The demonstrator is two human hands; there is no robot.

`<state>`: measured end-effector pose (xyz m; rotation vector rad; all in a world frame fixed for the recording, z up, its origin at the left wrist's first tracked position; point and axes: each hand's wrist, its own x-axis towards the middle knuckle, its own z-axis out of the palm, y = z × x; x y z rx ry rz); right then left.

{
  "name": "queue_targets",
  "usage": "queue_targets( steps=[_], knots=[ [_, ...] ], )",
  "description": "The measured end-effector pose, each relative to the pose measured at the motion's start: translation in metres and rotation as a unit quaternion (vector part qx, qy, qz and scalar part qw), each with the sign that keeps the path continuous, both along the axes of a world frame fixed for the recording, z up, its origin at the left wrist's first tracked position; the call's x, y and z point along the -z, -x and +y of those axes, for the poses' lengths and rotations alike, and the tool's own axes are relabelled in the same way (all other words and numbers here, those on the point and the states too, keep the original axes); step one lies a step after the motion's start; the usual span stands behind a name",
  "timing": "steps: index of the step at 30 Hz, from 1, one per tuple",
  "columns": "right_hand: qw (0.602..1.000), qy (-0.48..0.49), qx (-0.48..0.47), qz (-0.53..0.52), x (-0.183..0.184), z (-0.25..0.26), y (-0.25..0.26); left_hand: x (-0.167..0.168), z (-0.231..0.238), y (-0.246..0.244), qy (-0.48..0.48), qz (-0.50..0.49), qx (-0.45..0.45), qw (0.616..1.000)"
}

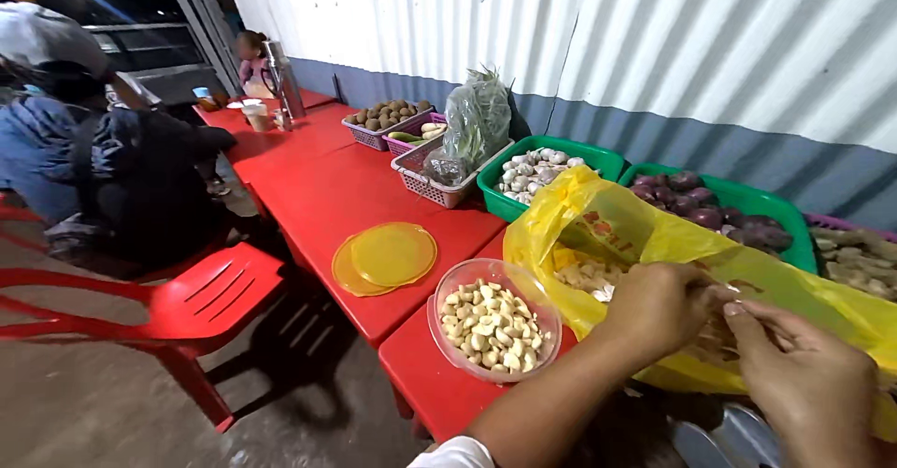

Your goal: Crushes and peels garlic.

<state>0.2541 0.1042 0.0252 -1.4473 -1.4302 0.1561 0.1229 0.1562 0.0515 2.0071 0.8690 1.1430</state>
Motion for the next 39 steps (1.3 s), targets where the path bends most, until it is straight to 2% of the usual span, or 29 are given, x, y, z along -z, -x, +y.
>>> queue_targets(
  steps=[8,16,19,23,32,34,37,39],
  knots=[
    [0.999,0.030,0.012,0.006,0.007,0.004,-0.007,0.001,0.001,-0.006,0.002,0.005,0.045,0.999],
    [0.997,0.041,0.001,0.064,0.010,0.008,-0.016,0.001,0.002,-0.003,0.046,-0.105,0.045,0.992],
    [0.993,0.034,-0.035,0.104,0.006,0.006,-0.013,0.001,0.003,-0.004,0.063,-0.134,0.055,0.987],
    [0.986,0.029,-0.078,0.145,0.004,0.006,-0.012,0.003,0.006,-0.003,0.080,-0.126,0.067,0.987],
    [0.991,-0.016,-0.058,0.122,0.009,0.010,-0.016,-0.001,0.005,-0.001,0.095,-0.117,0.076,0.986],
    [0.980,-0.015,-0.093,0.174,0.010,0.011,-0.019,-0.003,0.005,0.000,0.130,-0.142,0.115,0.975],
    [0.943,0.008,-0.171,0.284,0.007,0.011,-0.021,-0.009,0.002,0.003,0.226,-0.188,0.155,0.943],
    [0.960,-0.002,-0.156,0.233,0.008,0.010,-0.023,-0.008,0.001,0.003,0.191,-0.190,0.135,0.954]
  ],
)
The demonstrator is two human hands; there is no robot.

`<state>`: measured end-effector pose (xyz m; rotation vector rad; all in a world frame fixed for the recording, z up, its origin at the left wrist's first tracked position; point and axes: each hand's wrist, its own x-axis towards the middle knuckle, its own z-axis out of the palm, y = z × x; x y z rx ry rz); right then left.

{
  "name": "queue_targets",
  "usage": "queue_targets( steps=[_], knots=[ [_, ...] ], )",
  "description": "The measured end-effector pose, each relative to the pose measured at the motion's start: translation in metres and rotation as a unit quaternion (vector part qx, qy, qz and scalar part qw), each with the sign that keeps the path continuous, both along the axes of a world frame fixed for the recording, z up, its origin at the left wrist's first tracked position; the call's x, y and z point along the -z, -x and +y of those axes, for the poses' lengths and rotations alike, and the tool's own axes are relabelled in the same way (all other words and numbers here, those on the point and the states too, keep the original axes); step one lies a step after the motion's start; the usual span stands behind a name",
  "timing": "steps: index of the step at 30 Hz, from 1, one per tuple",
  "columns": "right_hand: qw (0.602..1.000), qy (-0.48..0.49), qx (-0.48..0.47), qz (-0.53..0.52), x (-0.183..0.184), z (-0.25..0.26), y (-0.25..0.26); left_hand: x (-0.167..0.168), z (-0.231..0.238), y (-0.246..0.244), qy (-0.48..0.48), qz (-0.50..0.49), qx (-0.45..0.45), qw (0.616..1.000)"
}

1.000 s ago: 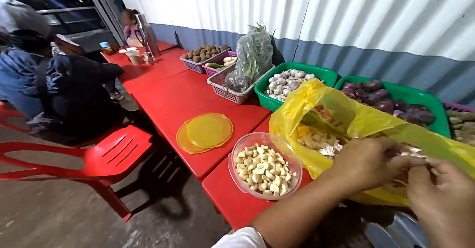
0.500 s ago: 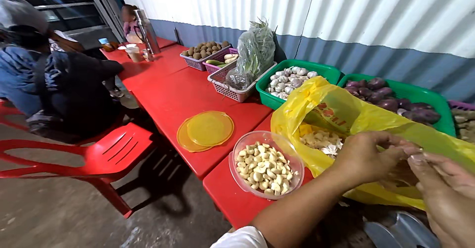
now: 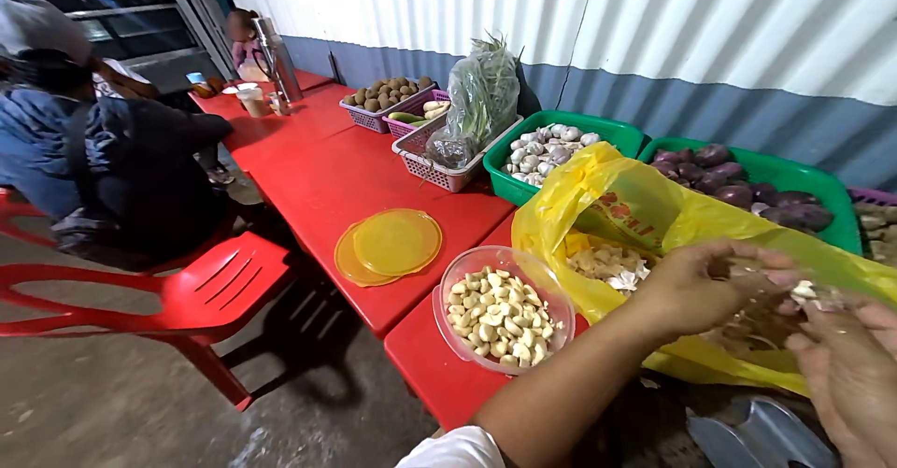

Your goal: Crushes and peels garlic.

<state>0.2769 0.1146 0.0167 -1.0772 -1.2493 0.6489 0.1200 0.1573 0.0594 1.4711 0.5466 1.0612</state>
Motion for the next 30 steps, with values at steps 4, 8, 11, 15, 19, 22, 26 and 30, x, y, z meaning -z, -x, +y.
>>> queue_targets(
  steps=[4,8,11,15,19,22,26,30],
  knots=[
    [0.978,-0.045,0.116,-0.168,0.002,-0.002,0.005,0.006,-0.001,-0.005,-0.112,0.048,-0.064,0.991],
    [0.976,-0.067,0.104,-0.177,0.000,-0.004,0.002,0.004,-0.002,-0.005,-0.118,0.057,-0.063,0.989],
    [0.986,-0.058,0.081,-0.133,-0.006,-0.006,0.010,0.002,-0.002,0.002,-0.107,0.039,-0.096,0.989],
    [0.975,0.021,0.137,-0.175,-0.020,-0.017,0.020,0.004,0.003,0.009,-0.010,0.040,-0.084,0.996],
    [0.949,0.079,0.171,-0.255,-0.020,-0.013,0.018,0.009,0.011,0.006,0.084,-0.020,-0.030,0.996],
    [0.932,0.076,0.197,-0.296,-0.014,-0.011,0.020,0.003,0.004,0.015,-0.036,0.077,-0.084,0.993],
    [0.916,0.100,0.197,-0.336,-0.011,-0.009,0.023,-0.006,-0.027,0.075,-0.240,0.341,-0.227,0.880],
    [0.905,0.126,0.164,-0.371,-0.011,-0.009,0.022,-0.001,-0.046,0.136,-0.119,0.566,-0.244,0.778]
  ],
)
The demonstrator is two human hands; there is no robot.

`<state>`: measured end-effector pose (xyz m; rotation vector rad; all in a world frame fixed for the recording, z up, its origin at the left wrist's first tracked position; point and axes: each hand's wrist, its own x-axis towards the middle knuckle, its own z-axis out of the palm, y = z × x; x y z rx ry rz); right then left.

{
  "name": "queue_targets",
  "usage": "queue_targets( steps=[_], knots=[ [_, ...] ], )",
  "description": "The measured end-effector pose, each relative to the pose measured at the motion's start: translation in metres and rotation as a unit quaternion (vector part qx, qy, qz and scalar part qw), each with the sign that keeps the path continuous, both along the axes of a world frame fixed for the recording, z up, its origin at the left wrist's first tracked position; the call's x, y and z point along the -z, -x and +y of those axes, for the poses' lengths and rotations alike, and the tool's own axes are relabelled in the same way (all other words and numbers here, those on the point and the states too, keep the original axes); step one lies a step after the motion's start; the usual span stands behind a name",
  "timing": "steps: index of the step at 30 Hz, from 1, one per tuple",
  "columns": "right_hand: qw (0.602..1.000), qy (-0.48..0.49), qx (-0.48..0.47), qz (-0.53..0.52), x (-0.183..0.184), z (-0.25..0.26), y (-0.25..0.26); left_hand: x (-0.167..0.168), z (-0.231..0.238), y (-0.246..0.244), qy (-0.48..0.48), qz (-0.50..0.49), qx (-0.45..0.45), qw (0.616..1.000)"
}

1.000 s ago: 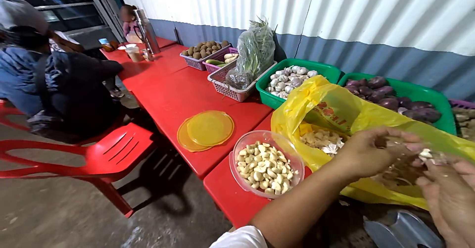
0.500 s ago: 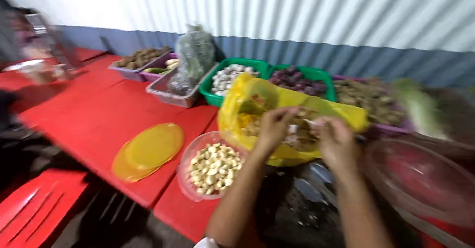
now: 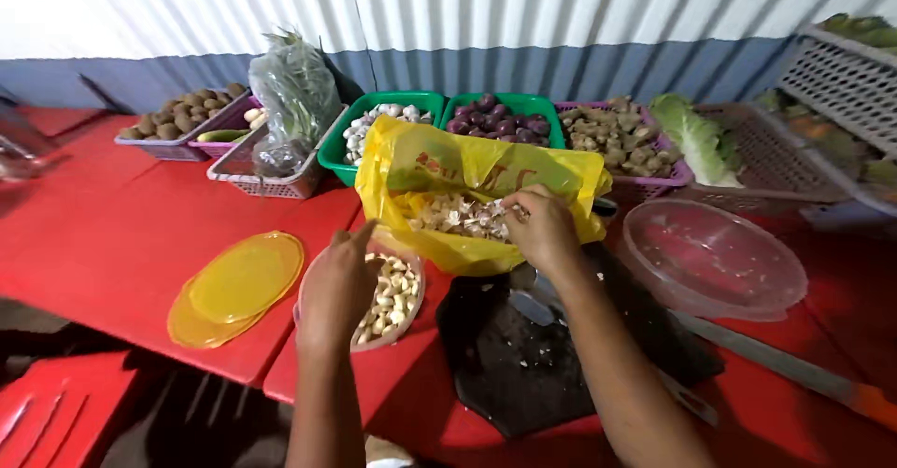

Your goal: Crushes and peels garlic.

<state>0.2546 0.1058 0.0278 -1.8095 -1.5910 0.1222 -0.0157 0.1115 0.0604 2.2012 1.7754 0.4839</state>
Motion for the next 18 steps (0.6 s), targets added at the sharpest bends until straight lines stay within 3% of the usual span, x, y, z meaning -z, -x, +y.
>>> queue_targets(
  steps=[2,4,8,12,15,18],
  knots=[
    [1.000,0.015,-0.010,-0.025,0.002,0.000,0.000,0.004,-0.003,0.004,-0.004,-0.008,-0.044,0.999],
    [0.998,0.013,-0.009,-0.056,0.005,0.001,0.001,0.002,-0.005,-0.004,-0.037,-0.042,-0.022,0.998],
    [0.997,0.018,-0.011,-0.077,0.003,-0.003,0.000,-0.007,0.008,-0.044,0.034,-0.201,0.173,0.964],
    [0.996,-0.067,-0.042,0.036,-0.008,-0.010,0.003,0.005,0.030,-0.089,0.098,-0.452,0.249,0.851],
    [0.973,-0.152,-0.076,0.153,-0.013,-0.012,0.006,0.004,0.042,-0.121,0.109,-0.630,0.194,0.744],
    [0.961,-0.192,-0.081,0.184,-0.011,-0.010,0.010,0.006,0.046,-0.140,0.154,-0.717,0.165,0.660]
  ],
)
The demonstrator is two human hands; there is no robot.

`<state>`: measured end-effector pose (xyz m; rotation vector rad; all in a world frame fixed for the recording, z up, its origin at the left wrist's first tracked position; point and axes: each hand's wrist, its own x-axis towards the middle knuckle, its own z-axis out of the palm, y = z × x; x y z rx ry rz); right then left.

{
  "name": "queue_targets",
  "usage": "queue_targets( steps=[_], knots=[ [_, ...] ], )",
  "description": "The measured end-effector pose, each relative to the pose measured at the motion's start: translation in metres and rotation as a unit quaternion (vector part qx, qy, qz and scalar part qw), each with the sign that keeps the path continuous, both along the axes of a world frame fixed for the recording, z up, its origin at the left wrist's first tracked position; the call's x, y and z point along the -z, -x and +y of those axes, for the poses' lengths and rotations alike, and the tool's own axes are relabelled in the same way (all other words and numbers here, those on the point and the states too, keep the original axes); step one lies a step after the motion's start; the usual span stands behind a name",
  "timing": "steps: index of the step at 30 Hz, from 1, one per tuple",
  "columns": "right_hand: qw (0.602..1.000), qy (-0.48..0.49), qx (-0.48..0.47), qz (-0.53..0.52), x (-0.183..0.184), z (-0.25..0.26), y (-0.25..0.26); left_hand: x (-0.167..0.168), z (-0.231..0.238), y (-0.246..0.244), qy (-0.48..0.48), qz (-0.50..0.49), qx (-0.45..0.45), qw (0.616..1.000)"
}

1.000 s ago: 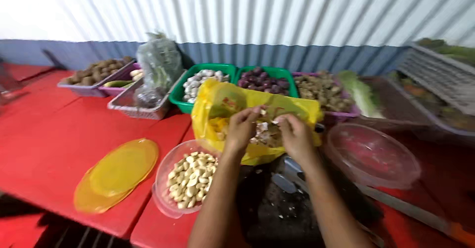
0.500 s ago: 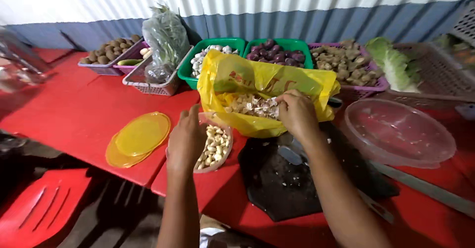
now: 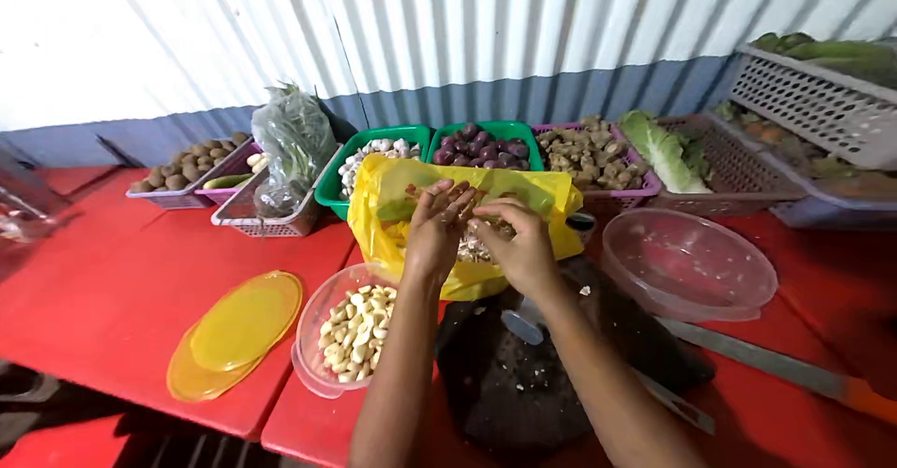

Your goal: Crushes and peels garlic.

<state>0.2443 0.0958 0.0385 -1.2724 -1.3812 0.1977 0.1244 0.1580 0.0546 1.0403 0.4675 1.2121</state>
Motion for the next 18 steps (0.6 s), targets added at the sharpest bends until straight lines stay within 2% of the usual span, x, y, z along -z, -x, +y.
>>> queue_targets(
  steps=[5,9,11,13,15,18],
  knots=[
    [0.998,-0.054,0.033,-0.028,0.011,0.009,0.000,0.012,0.001,-0.011,-0.030,-0.028,0.019,0.999],
    [0.998,-0.044,-0.006,0.042,0.010,0.009,-0.007,0.014,0.002,-0.008,-0.002,-0.052,0.050,0.997],
    [0.994,-0.033,-0.014,0.100,0.008,0.009,-0.011,0.013,0.001,-0.009,0.006,-0.013,0.023,1.000],
    [0.991,-0.025,-0.011,0.130,0.006,0.009,-0.014,0.015,0.000,-0.010,-0.034,0.064,-0.006,0.997],
    [0.994,-0.035,0.005,0.104,0.007,0.009,-0.014,0.016,0.000,-0.011,-0.055,0.101,-0.018,0.993],
    [0.993,-0.067,0.085,-0.041,0.011,0.009,-0.010,0.013,0.000,-0.008,-0.079,0.119,-0.031,0.989]
  ],
)
